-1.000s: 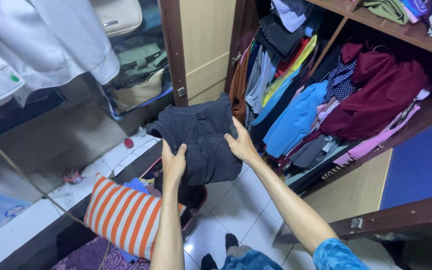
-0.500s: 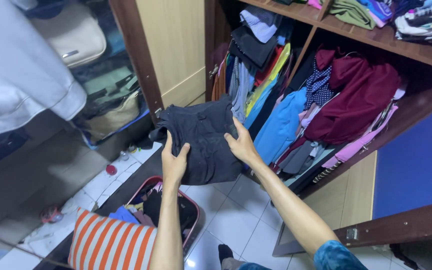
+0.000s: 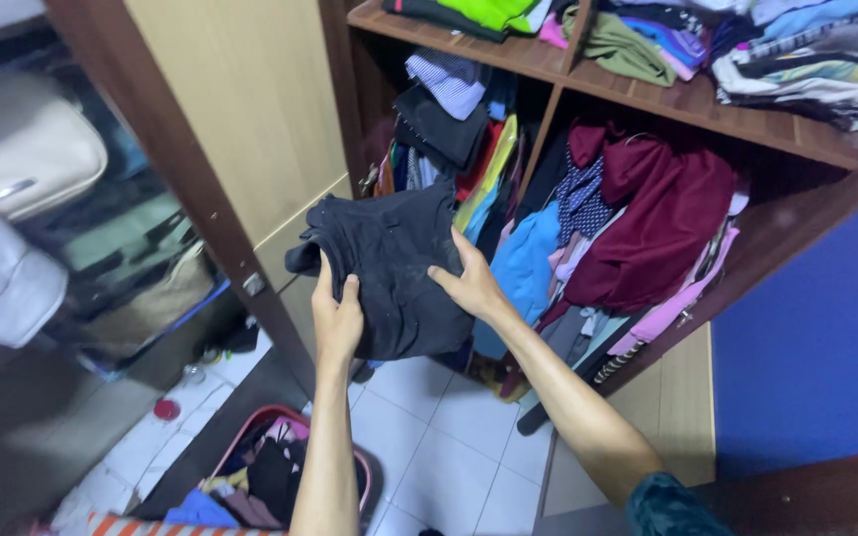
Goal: Picking up folded clothes from a bed and placing them neatly onto a shelf in a wardrobe
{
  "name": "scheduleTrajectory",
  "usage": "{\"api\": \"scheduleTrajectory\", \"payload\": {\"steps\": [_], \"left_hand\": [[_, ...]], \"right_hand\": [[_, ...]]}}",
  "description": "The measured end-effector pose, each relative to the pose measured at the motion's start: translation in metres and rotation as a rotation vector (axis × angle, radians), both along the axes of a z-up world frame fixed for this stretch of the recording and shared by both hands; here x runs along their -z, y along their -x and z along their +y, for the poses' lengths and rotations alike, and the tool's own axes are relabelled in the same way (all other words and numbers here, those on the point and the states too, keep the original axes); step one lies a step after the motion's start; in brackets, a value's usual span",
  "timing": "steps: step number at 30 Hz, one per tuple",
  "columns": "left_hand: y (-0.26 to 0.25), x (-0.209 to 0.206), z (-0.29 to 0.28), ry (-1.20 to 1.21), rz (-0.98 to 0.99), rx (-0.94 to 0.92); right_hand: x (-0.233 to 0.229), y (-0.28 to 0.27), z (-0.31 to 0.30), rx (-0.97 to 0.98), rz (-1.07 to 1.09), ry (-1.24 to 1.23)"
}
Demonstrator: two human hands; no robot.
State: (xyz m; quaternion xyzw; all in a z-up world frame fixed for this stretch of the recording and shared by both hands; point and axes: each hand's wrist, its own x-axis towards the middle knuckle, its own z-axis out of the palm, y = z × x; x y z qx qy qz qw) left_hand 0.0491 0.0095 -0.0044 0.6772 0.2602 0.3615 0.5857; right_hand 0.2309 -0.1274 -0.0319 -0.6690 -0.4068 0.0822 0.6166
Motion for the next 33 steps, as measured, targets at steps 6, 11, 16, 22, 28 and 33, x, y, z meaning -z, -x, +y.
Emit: {"api": "scheduleTrajectory", "payload": {"steps": [6, 11, 16, 22, 28, 33], "left_hand": [[-0.043, -0.028, -0.005, -0.079, -0.058, 0.063], [-0.083, -0.029, 0.005, -0.086, -0.073, 0.109], [-0.114, -0.033, 0.018, -0.129, -0.076, 0.133], [-0.142, -0.056, 0.037, -0.108, -0.122, 0.167], [-0.177, -0.062, 0.068, -0.158, -0.209, 0.191], [-0.19, -0.081, 0.085, -0.234, -0.272, 0.213]], "right_hand": [[-0.005, -0.04, -0.005, 0.074, -0.019, -0.049], [-0.012, -0.07, -0.008, 0.129, -0.067, -0.044], [-0.03, -0.088, -0.003, 0.162, -0.106, -0.062], [-0.054, -0.107, 0.011, 0.21, -0.125, -0.066], [-0.072, -0.135, 0.029, 0.221, -0.17, -0.108], [-0.099, -0.137, 0.048, 0.254, -0.26, -0.149]]}}
